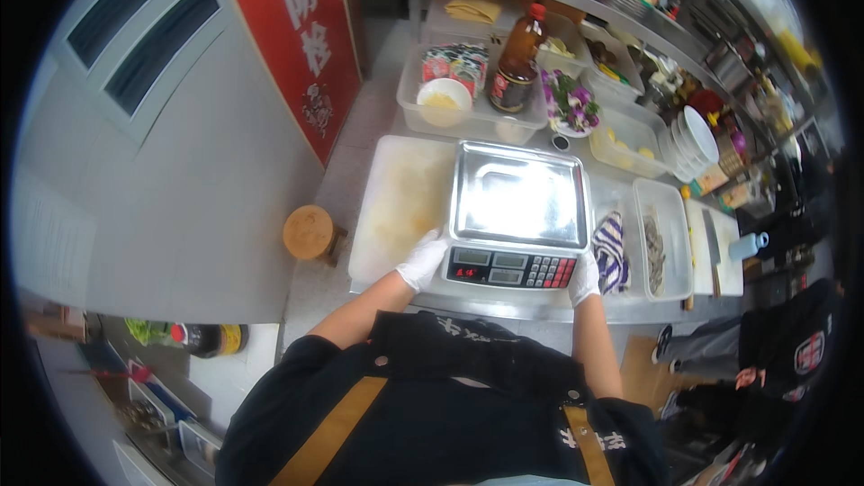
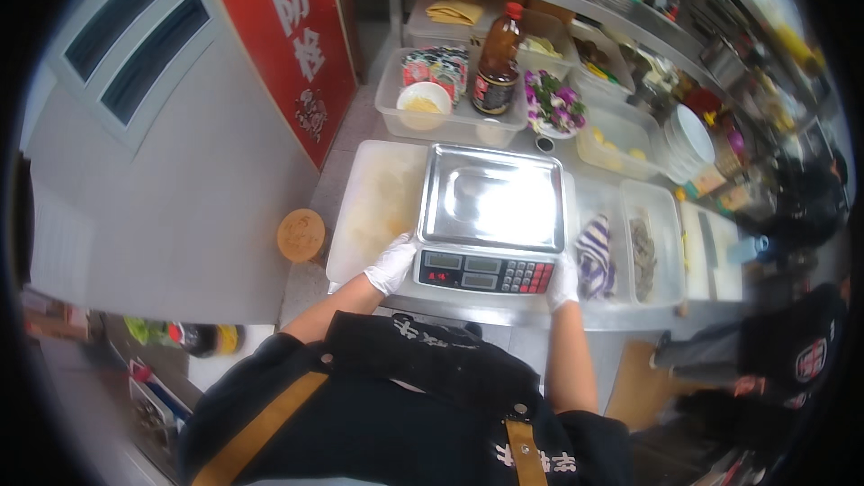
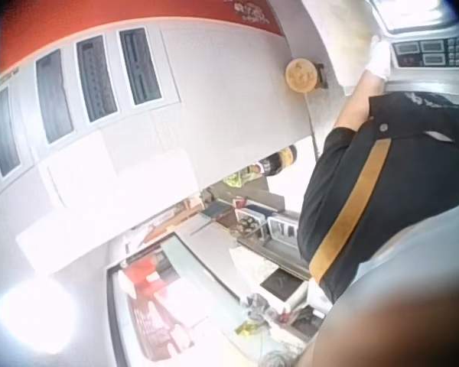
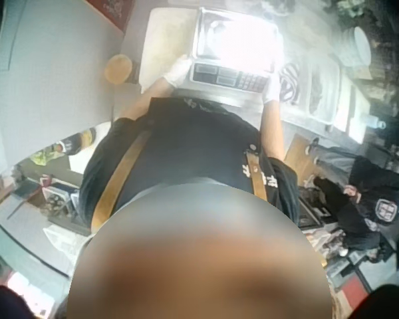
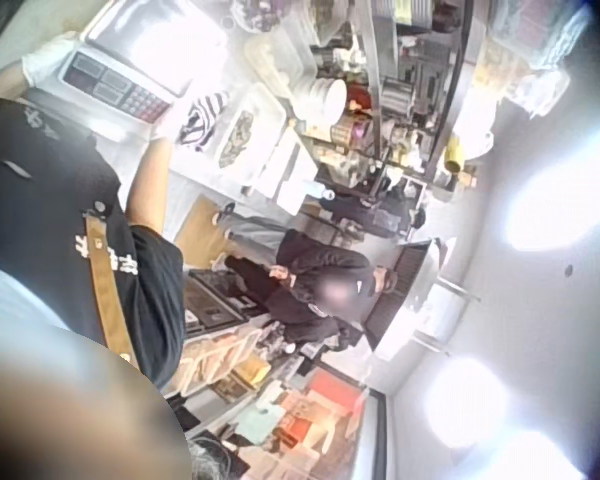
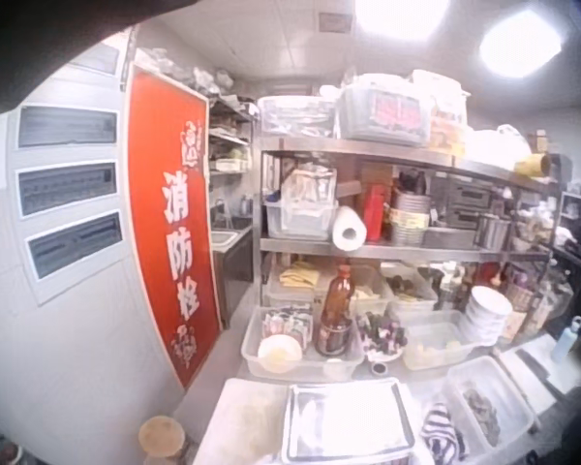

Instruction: The person handles a foil pouch, places it on a digital scale, and uses scissors to cut it open. They then pour a liquid from a metal container into a tray of orange food items and move the tray to a prep area. The person also wipes the counter with a cloth.

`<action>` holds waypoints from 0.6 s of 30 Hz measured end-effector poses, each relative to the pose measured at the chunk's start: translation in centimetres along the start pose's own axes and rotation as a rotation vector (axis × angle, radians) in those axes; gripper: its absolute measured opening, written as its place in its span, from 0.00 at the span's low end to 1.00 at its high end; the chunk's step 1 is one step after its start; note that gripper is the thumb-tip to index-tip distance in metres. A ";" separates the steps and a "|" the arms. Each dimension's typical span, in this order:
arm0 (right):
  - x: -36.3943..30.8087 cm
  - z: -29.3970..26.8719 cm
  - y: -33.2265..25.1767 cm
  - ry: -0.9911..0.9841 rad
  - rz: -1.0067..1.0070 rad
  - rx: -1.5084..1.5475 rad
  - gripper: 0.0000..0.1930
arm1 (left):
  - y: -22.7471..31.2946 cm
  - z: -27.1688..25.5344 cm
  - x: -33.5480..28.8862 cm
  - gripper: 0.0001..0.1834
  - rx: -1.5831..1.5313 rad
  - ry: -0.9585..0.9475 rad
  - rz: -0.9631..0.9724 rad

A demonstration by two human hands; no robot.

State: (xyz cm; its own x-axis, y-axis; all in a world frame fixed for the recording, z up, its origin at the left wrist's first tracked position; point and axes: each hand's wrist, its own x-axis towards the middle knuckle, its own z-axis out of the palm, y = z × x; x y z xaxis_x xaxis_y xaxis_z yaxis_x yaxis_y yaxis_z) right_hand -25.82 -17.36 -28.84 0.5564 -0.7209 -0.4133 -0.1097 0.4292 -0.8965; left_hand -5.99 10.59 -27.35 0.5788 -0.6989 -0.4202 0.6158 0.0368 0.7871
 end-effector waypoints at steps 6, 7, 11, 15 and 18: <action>0.5 0.2 0.5 -0.125 -0.074 0.132 0.16 | -0.3 0.1 -0.5 0.29 0.099 0.146 0.014; 0.8 0.0 0.8 -0.146 -0.092 0.137 0.17 | -0.5 0.2 -0.5 0.29 0.078 0.143 0.033; 1.9 -0.7 2.5 -0.086 -0.192 0.004 0.20 | -1.2 -0.2 -0.3 0.24 0.024 0.200 0.026; 2.3 -1.4 3.5 -0.046 -0.191 -0.127 0.24 | -0.9 -1.1 -0.7 0.19 0.655 0.381 0.174; 2.6 -2.3 3.3 -0.120 -0.060 0.013 0.22 | -1.6 -1.3 -3.4 0.20 0.633 0.506 0.167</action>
State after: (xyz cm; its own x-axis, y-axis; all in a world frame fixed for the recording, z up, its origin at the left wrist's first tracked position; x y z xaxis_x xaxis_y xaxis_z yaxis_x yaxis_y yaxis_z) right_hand -26.62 -19.11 -33.24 0.6565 -0.6753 -0.3361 -0.0629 0.3951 -0.9165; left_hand -8.30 13.84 -27.77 0.8998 -0.3083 -0.3087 0.1704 -0.4031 0.8991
